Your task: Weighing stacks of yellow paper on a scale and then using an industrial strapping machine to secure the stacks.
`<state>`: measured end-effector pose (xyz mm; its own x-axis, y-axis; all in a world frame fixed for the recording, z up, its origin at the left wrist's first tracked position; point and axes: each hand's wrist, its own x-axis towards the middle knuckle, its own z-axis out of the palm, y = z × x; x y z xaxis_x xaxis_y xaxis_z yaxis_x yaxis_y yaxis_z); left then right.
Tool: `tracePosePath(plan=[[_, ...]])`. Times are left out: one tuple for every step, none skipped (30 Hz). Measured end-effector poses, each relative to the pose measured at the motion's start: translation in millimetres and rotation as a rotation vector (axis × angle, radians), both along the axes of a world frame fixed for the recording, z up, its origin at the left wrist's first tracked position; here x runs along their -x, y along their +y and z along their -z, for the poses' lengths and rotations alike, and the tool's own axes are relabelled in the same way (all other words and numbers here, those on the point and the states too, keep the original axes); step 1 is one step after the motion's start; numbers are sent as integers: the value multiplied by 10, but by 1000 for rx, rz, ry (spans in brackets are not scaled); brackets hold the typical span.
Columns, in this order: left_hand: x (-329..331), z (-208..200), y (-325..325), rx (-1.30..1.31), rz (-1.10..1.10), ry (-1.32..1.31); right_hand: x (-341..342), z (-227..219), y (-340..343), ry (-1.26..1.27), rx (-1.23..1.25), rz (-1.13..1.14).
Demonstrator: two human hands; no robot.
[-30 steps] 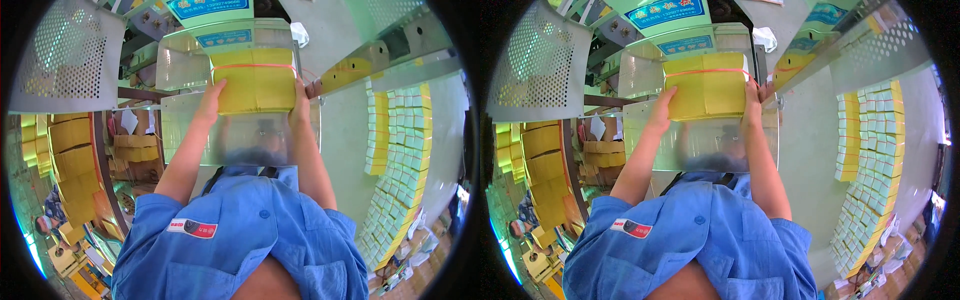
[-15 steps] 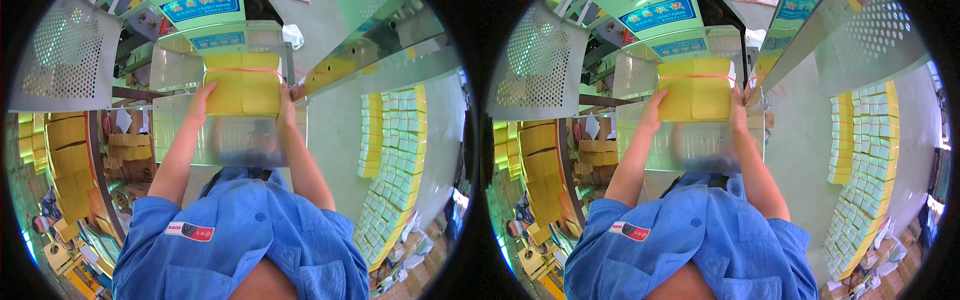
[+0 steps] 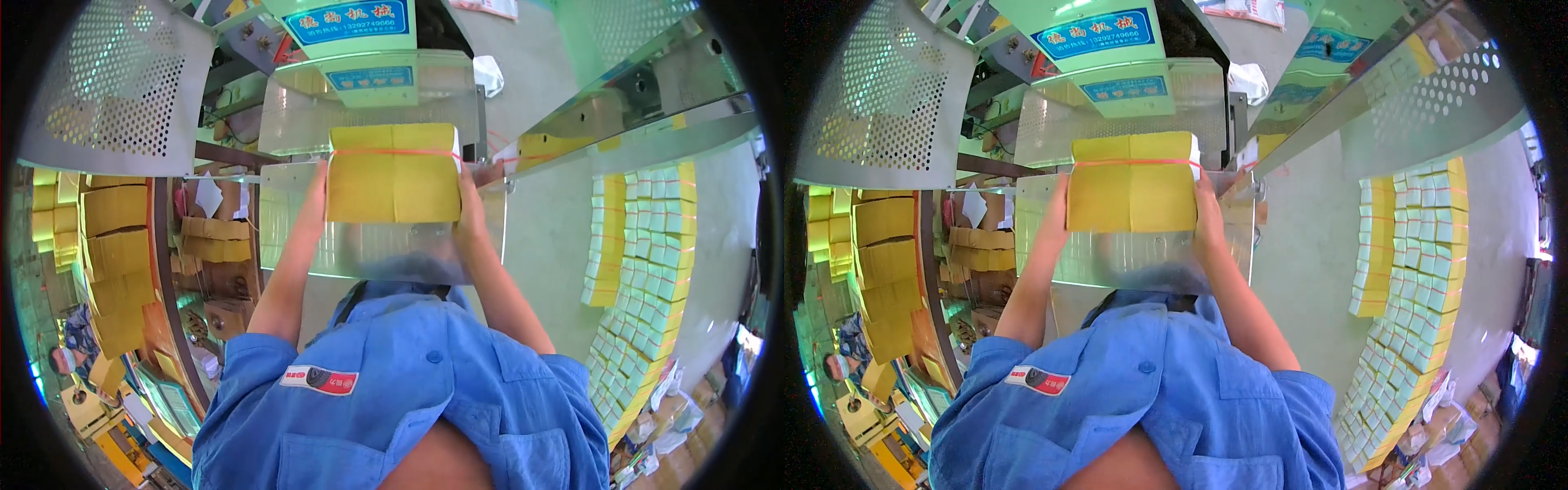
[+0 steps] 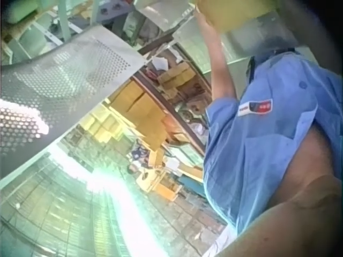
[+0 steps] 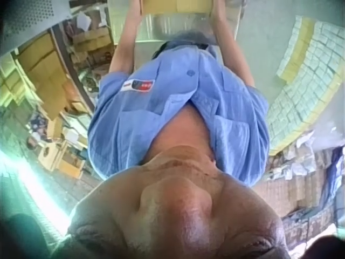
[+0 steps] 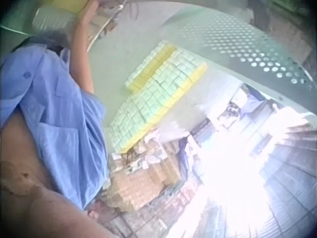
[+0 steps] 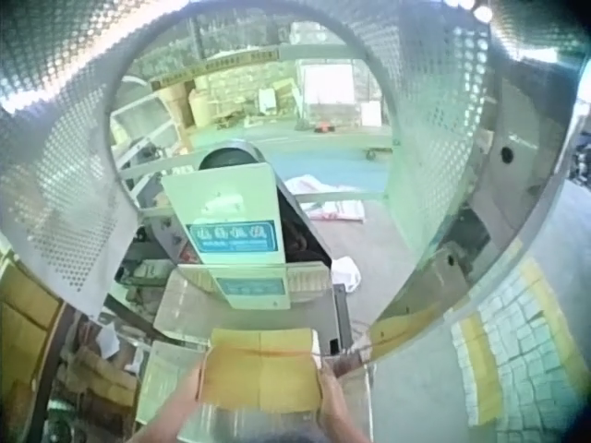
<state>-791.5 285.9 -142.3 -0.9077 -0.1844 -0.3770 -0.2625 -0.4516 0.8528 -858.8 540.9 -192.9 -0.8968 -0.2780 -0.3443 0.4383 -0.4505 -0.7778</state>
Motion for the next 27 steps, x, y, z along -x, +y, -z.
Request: tracePosePath(plan=[[-150, 31, -142, 3, 20, -68, -150, -62, -2, -27, 57, 16], [-299, 42, -239, 6, 34, -138, -290, -147, -16, -43, 49, 24], [-426, 57, -306, -3, 42, -155, -419, -255, -34, -98, 94, 22], [-517, 37, -339, 104, 54, -161, -511, -314, -43, -149, 137, 20], [-596, 19, -361, 210, 68, -166, -590, -325, -56, -162, 125, 30], [-668, 2, -375, 198, 80, -177, -665, -327, -68, -157, 74, 16], [-728, -32, -385, 443, 122, -94, -723, -332, -76, -150, 24, -1], [-780, -39, -398, 687, 165, -4, -754, -292, -72, -158, 14, 8], [-827, -3, -390, 678, 175, -6, -759, -222, -52, -23, -194, -20], [-856, 50, -366, 515, 35, -47, -742, -235, -58, 117, -396, -55], [-879, 91, -355, 352, -104, -87, -743, -281, -46, 118, -399, -52], [-891, 117, -370, 352, -103, -83, -731, -361, -26, 232, -618, -62], [-888, 121, -396, 413, -112, -66, -723, -425, -27, 347, -836, -71], [-876, 114, -420, 475, -122, -47, -711, -419, -19, 351, -833, -68], [-851, 104, -421, 479, -124, -42, -681, -408, -6, 393, -831, -33], [-824, 32, -398, 467, -109, -30, -676, -395, -2, 432, -825, 0], [-817, -14, -400, 456, -95, -19, -663, -408, 5, 432, -818, 0], [-839, -3, -435, 463, -97, -19, -638, -444, 15, 470, -846, -41], [-849, 33, -458, 415, -58, -2, -603, -479, 32, 509, -878, -81], [-862, 53, -486, 365, -18, 14, -577, -500, 35, 546, -882, -88], [-894, 57, -518, 368, -19, 13, -548, -470, 36, 545, -879, -88], [-926, 54, -527, 333, 3, -13, -522, -432, 54, 588, -909, -111], [-952, 51, -535, 297, 26, -40, -516, -418, 59, 629, -939, -135], [-967, 42, -541, 294, 31, -42, -537, -431, 59, 624, -943, -133], [-973, 30, -545, 258, 21, -52, -555, -467, 47, 636, -970, -133], [-969, 16, -550, 221, 11, -62, -567, -490, 33, 647, -997, -132], [-957, -11, -565, 218, 15, -64, -574, -496, 15, 643, -1002, -132]])
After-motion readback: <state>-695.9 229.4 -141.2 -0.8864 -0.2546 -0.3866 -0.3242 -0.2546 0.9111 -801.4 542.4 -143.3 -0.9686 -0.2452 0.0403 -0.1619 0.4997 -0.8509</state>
